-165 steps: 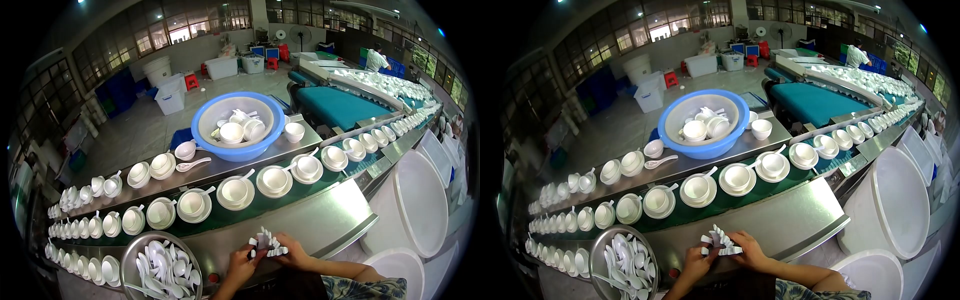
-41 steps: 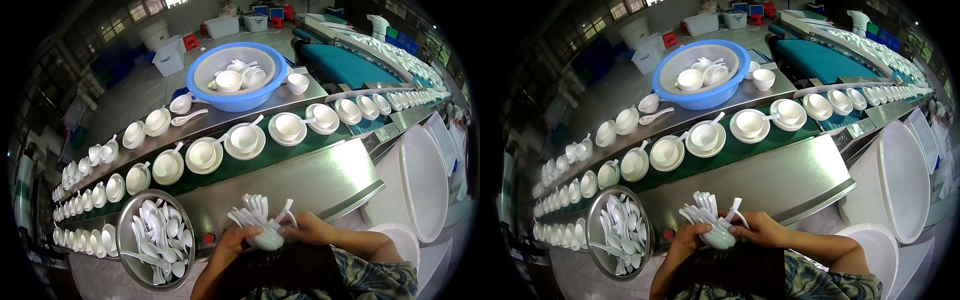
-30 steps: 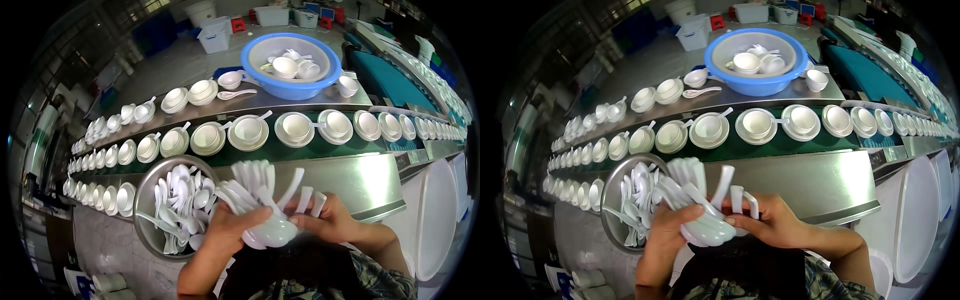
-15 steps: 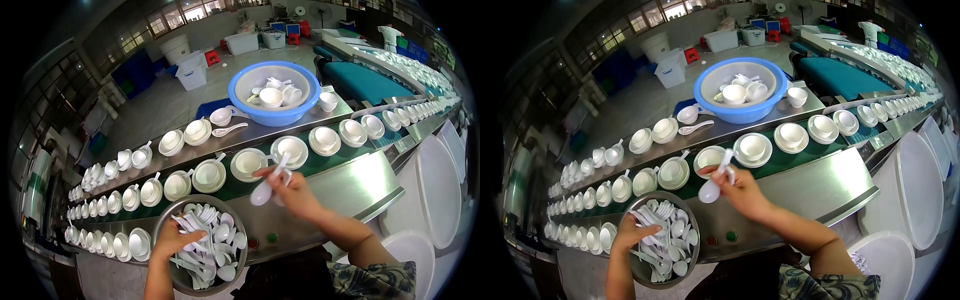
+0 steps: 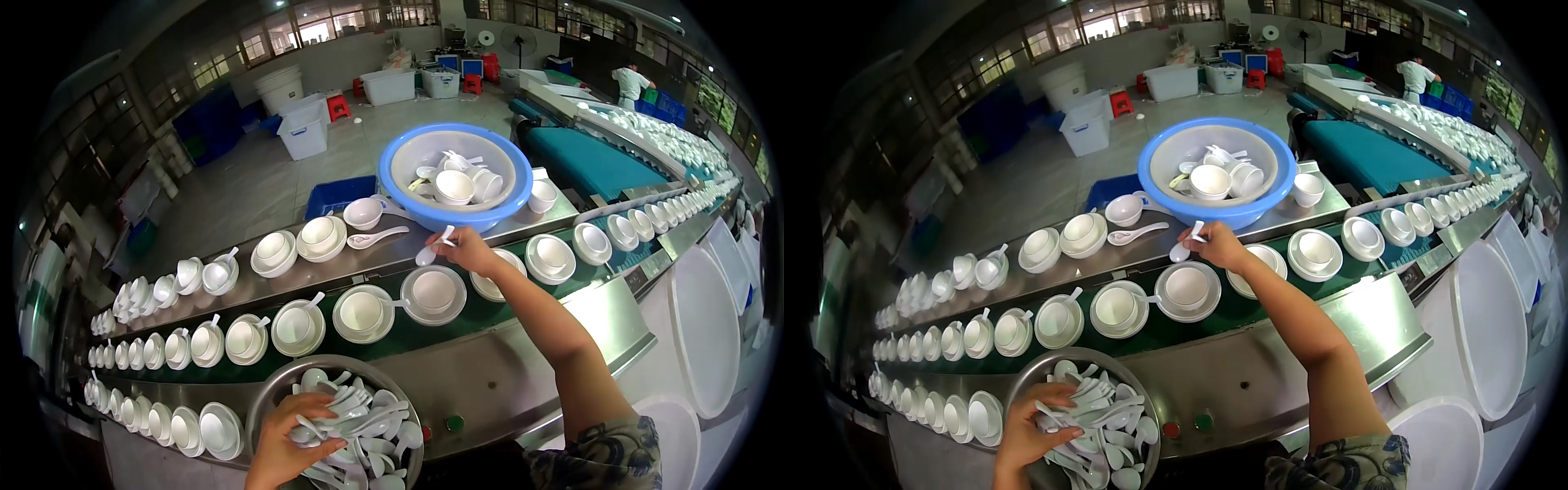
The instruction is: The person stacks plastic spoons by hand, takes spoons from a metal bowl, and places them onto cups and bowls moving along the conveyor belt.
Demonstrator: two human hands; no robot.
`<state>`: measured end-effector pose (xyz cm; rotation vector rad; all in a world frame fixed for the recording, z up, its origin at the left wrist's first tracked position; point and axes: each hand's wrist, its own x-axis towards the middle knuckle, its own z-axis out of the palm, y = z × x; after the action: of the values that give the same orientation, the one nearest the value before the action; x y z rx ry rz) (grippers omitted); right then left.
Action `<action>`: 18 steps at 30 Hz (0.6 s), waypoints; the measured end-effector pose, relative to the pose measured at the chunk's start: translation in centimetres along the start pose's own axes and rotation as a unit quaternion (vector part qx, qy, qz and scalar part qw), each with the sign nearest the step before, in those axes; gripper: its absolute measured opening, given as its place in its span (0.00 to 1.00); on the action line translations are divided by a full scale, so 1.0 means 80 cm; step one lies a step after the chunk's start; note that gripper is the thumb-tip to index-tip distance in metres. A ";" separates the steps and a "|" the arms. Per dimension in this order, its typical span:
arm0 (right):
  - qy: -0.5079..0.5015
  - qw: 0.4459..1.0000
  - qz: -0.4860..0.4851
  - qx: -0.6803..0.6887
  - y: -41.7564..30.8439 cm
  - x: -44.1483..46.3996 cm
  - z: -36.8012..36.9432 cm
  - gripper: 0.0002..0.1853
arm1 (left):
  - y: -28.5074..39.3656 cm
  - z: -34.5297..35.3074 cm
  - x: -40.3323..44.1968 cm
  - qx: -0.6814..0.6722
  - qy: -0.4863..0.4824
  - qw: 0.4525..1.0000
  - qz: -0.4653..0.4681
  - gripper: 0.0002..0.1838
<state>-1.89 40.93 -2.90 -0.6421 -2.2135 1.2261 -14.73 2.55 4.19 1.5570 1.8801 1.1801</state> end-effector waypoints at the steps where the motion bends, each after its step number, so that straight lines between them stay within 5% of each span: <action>1: -0.005 1.000 -0.001 0.008 -0.001 0.006 0.004 0.07 | 0.002 -0.003 -0.003 -0.029 -0.015 0.999 -0.013 0.19; 3: -0.099 0.989 0.089 0.065 -0.003 0.010 0.008 0.07 | 0.005 -0.002 -0.007 -0.037 -0.006 0.999 -0.039 0.16; 8: -0.166 0.980 0.106 0.007 -0.004 0.016 0.011 0.14 | -0.004 0.004 -0.018 -0.070 0.015 0.995 -0.074 0.14; 10: -0.111 0.987 -0.056 -0.101 -0.016 0.006 -0.003 0.21 | 0.004 0.004 -0.017 -0.060 0.021 0.995 -0.082 0.13; 11: -0.128 0.991 0.025 -0.043 -0.034 -0.004 -0.014 0.21 | -0.003 0.002 -0.018 -0.061 0.028 0.994 -0.081 0.13; 18: 0.078 0.969 0.037 0.233 -0.063 -0.015 -0.039 0.15 | 0.007 -0.008 -0.026 -0.035 0.050 0.995 -0.074 0.13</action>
<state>0.23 39.73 2.65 -0.6050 -1.6974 1.6025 -14.28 0.36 4.62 1.3201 1.9583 1.2621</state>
